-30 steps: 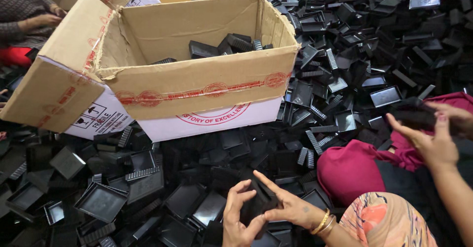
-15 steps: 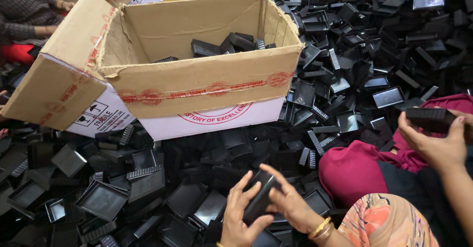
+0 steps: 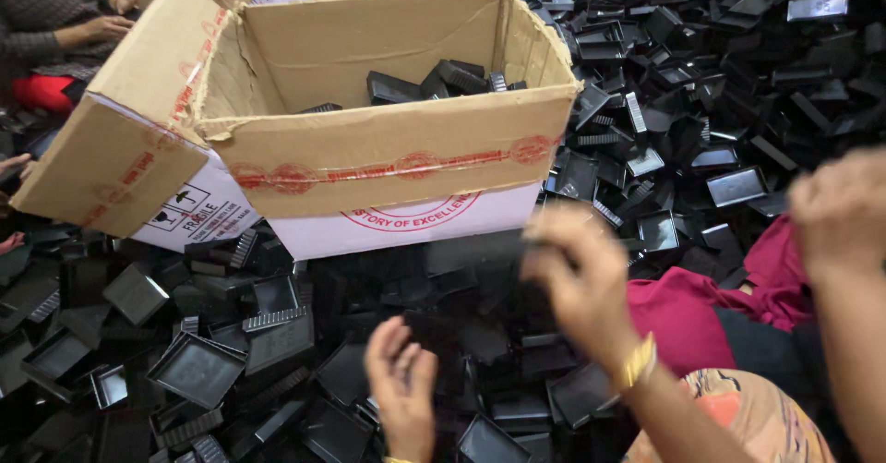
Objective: The person sits on the floor and repeatedly picks up black plastic components, snaps them together, and places the assembled units into a cardboard box. The process continues with many identical parts handled one at a time.
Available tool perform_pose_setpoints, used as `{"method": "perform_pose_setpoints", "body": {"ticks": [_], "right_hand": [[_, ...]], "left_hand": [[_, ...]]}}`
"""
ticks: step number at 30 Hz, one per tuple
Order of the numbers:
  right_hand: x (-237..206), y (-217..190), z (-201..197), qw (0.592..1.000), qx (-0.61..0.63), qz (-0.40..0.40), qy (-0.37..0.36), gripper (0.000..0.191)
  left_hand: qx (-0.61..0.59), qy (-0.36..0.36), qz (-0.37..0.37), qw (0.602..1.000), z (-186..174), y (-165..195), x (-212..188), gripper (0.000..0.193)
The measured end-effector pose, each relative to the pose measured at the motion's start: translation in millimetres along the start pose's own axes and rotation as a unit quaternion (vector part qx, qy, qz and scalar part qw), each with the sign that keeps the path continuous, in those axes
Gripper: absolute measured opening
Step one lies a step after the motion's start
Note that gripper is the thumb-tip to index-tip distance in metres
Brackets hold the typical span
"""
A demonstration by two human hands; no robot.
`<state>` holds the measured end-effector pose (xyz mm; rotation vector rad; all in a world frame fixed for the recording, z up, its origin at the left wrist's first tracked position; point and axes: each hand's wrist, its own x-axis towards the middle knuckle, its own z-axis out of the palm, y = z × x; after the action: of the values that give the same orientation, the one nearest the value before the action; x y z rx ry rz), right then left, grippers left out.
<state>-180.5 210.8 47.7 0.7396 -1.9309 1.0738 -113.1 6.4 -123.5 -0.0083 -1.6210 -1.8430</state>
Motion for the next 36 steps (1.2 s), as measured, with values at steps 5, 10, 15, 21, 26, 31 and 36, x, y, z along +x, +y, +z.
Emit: {"method": "perform_pose_setpoints", "body": {"ticks": [5, 10, 15, 21, 26, 31, 36], "right_hand": [[82, 12, 23, 0.980, -0.133, -0.083, 0.126, 0.077], [-50, 55, 86, 0.979, -0.033, 0.041, -0.198, 0.033], [-154, 67, 120, 0.862, -0.203, 0.194, -0.422, 0.071], [-148, 61, 119, 0.714, -0.336, 0.309, -0.532, 0.056], [-152, 64, 104, 0.725, -0.298, 0.317, -0.534, 0.050], [-162, 63, 103, 0.830, -0.062, 0.393, -0.391, 0.047], [-154, 45, 94, 0.897, 0.145, 0.228, -0.350, 0.033]], "left_hand": [[0.031, 0.175, -0.019, 0.984, -19, -19, 10, 0.045], [0.172, 0.141, -0.072, 0.972, -25, -32, 12, 0.034], [0.497, -0.105, 0.057, 0.860, -5, -44, 13, 0.062], [0.670, -0.223, -0.084, 0.703, 5, -62, 5, 0.072], [0.667, -0.197, -0.099, 0.712, 1, -69, 2, 0.058], [0.291, -0.104, -0.160, 0.938, 8, -66, -1, 0.060], [0.027, -0.124, -0.207, 0.970, 9, -69, -4, 0.053]]}}
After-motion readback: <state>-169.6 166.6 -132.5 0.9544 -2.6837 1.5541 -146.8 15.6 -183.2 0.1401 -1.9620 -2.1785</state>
